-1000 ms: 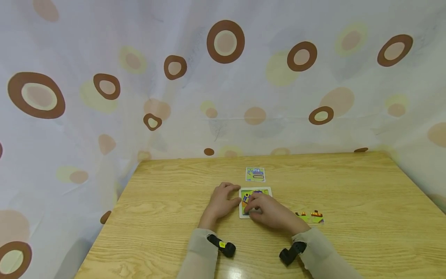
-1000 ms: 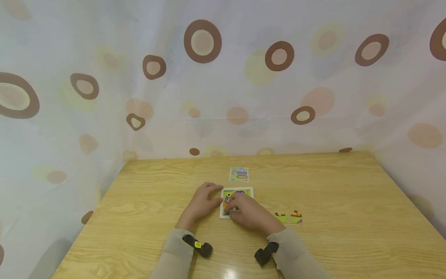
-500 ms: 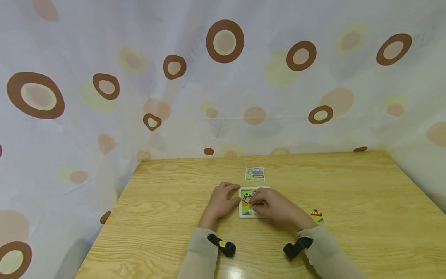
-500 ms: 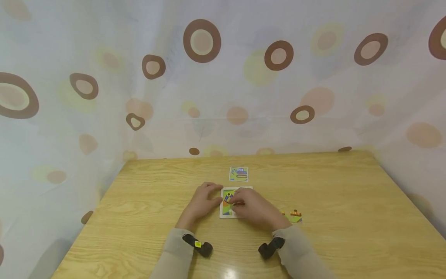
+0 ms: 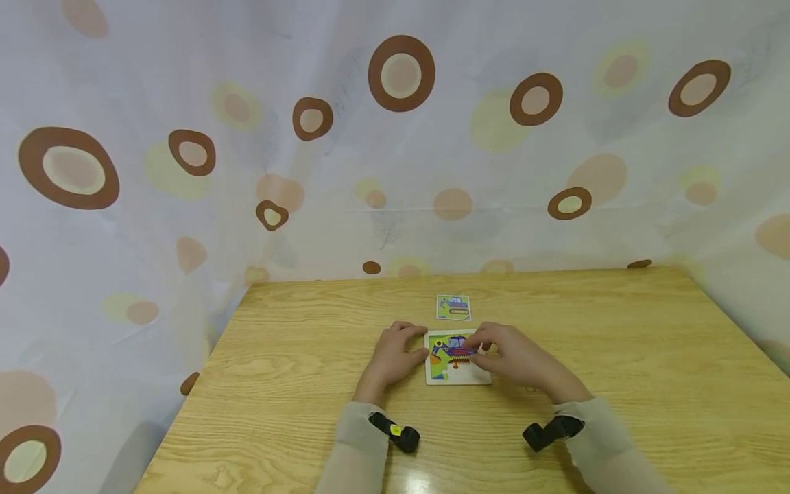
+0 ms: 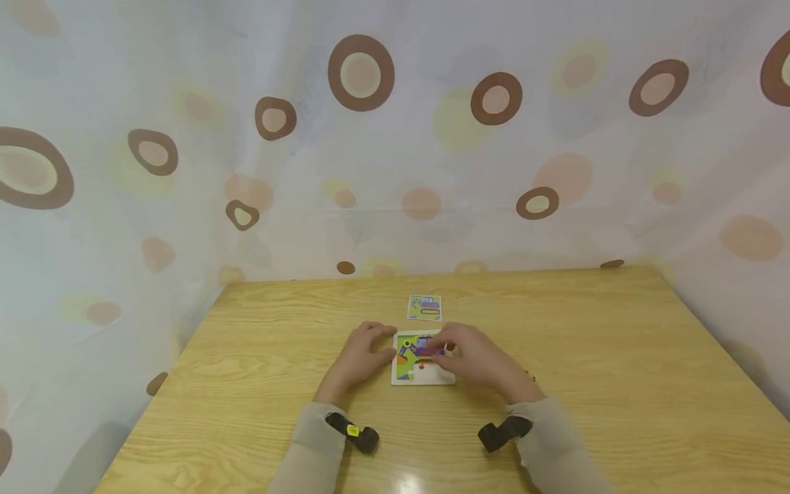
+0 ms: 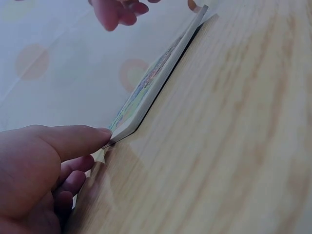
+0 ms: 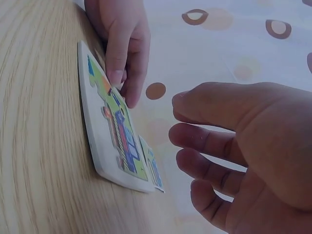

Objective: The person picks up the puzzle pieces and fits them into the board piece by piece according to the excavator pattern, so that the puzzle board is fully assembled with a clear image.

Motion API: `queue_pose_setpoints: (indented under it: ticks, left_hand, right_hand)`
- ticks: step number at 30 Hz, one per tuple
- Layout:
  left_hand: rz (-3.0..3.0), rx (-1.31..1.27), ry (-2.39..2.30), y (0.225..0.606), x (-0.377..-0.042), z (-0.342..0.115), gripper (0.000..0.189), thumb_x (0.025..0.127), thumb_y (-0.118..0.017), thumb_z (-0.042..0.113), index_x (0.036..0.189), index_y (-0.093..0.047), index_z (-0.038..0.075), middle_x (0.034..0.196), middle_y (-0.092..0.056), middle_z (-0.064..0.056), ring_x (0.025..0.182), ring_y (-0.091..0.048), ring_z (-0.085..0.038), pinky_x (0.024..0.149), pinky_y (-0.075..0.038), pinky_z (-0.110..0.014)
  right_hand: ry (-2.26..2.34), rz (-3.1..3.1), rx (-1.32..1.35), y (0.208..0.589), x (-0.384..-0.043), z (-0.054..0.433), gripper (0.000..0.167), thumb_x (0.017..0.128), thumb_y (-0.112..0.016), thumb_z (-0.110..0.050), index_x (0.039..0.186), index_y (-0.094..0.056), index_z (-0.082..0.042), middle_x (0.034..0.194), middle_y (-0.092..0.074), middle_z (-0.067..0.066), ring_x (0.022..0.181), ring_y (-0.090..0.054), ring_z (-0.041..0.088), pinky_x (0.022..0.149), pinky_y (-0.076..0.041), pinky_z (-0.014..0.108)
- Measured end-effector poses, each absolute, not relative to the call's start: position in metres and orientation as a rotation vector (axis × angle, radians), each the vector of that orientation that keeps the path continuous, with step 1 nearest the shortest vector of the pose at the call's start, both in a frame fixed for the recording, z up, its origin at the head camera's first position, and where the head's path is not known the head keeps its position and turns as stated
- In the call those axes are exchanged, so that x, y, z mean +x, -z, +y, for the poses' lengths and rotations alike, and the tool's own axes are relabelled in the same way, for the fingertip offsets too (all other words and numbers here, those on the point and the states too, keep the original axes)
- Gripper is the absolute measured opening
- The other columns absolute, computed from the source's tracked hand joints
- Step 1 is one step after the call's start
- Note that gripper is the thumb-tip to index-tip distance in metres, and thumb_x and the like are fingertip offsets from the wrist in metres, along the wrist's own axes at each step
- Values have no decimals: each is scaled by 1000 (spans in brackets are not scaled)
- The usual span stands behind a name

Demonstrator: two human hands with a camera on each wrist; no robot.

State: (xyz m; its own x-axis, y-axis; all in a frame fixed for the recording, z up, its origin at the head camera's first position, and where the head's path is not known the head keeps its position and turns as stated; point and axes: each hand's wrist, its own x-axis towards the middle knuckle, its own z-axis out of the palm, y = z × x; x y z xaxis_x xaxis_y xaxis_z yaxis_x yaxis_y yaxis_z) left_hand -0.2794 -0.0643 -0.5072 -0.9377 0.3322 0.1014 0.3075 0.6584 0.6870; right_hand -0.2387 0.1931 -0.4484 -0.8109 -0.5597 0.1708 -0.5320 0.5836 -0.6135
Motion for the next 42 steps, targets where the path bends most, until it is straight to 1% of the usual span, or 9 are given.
queue_pose_setpoints:
  ticks: [6,12,18,25,33,42]
  left_hand:
    - [2836,547,-1167,507,-280,-63,40,92,-69,23,131,-64,14,132,-52,-8,124,-46,-30,106,-36,-47]
    - [2833,557,-1166,507,-280,-63,42,92,-69,23,132,-64,14,131,-52,-8,124,-46,-30,106,-36,-46]
    - [2832,575,-1159,507,-281,-63,43,91,-70,23,132,-64,13,131,-52,-8,123,-46,-30,106,-36,-46]
    - [2817,577,-1164,505,-279,-63,43,91,-70,23,133,-63,13,132,-52,-9,125,-45,-31,106,-35,-47]
    - [2814,578,-1176,506,-280,-62,43,92,-70,22,133,-63,13,132,-52,-9,125,-45,-31,107,-35,-46]
    - [2827,570,-1167,511,-282,-65,43,92,-70,24,133,-63,15,132,-52,-8,125,-45,-30,106,-35,-47]
  right_hand:
    - [1028,2769,-940,445,-235,207,21,94,-67,-10,113,-72,-4,100,-64,1,88,-56,13,74,-50,31]
    - [990,2804,-934,444,-232,221,23,93,-68,-10,114,-71,-3,98,-63,-5,88,-56,12,74,-51,32]
    - [983,2805,-906,443,-230,234,24,94,-68,-11,115,-71,-2,98,-64,-4,88,-56,11,73,-51,32]
    - [1005,2792,-828,445,-226,252,25,95,-66,-13,118,-69,-3,106,-65,3,92,-56,15,73,-50,30]
    - [1022,2796,-791,449,-224,265,26,95,-66,-15,119,-68,-3,106,-64,3,92,-56,15,68,-50,28]
    - [1005,2780,-768,450,-226,274,31,93,-70,-18,121,-68,-4,110,-64,3,96,-56,20,74,-50,31]
